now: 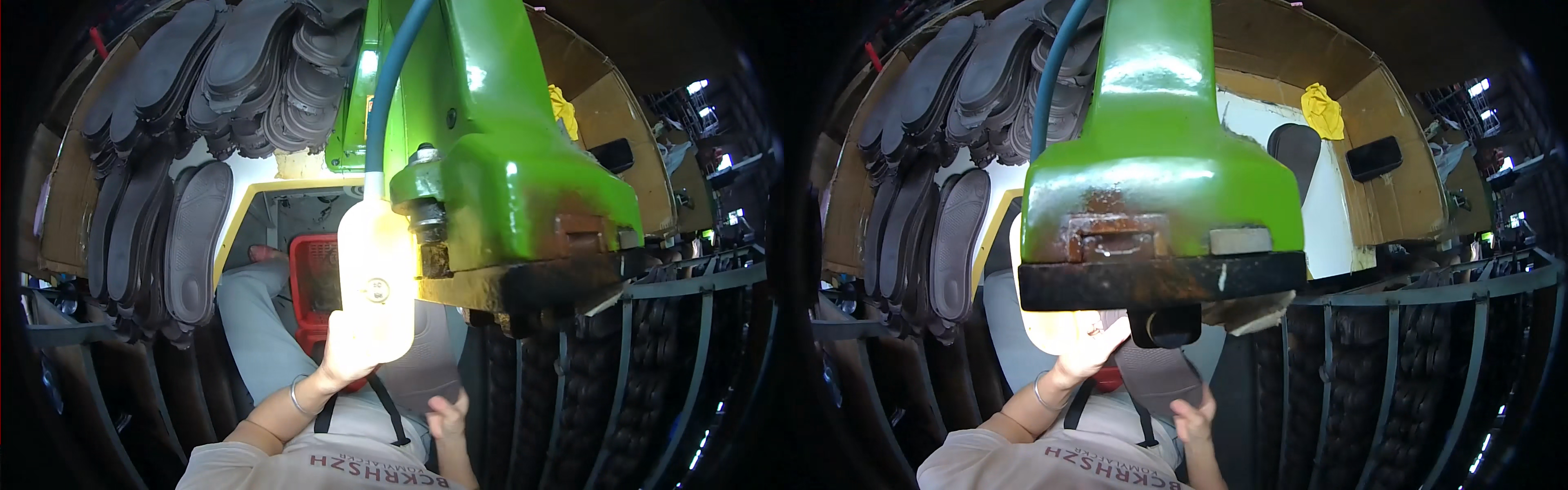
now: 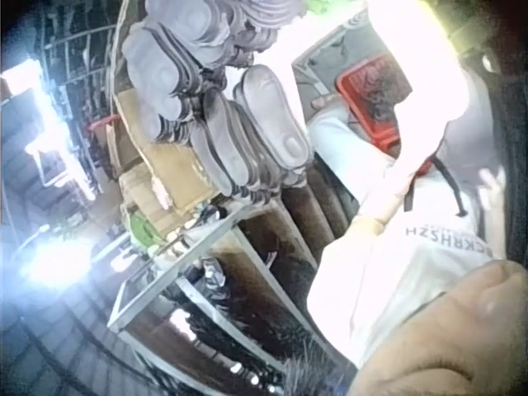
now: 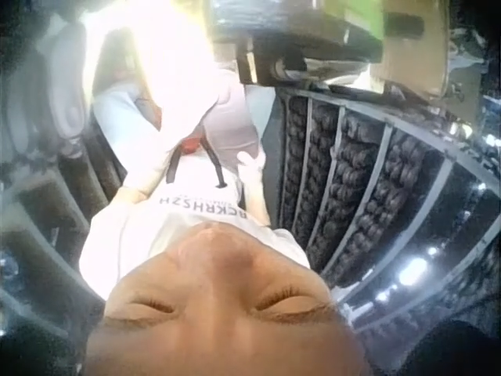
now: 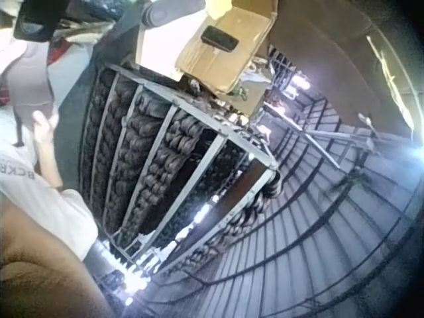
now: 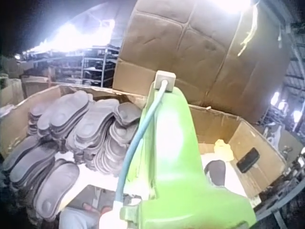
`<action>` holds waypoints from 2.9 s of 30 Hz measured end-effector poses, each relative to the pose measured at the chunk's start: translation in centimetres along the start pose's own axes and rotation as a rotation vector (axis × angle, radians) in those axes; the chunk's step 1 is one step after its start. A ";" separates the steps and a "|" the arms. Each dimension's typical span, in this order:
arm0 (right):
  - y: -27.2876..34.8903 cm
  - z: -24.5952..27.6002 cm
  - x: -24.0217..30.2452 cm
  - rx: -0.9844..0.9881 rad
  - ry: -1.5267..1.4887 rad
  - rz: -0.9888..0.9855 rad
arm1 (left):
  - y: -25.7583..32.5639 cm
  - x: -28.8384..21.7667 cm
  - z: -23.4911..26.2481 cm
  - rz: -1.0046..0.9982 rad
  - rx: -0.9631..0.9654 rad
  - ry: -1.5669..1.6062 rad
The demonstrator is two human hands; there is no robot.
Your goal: Trimming and shaping the edges of shoe soles using a specialized industrial grinding machine in a factory.
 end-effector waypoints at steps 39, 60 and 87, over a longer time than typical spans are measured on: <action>-4.4 -19.6 7.4 0.360 0.310 0.777 | -2.6 -3.4 1.4 0.366 -0.079 0.263; -6.0 -7.9 13.4 0.263 0.214 0.470 | -2.1 -3.7 3.6 0.110 -0.215 0.068; -12.5 -5.9 15.6 0.243 0.117 0.789 | -3.6 -2.8 1.6 0.128 -0.147 0.269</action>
Point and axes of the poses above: each hand's wrist, its own y-axis away from the middle knuckle, its own z-axis out of the back of the hand, x = y × z, the point moved 3 cm from there along -y, towards the middle knuckle, and after that the axes turned 12 degrees about -x, right-handed, at the moved point
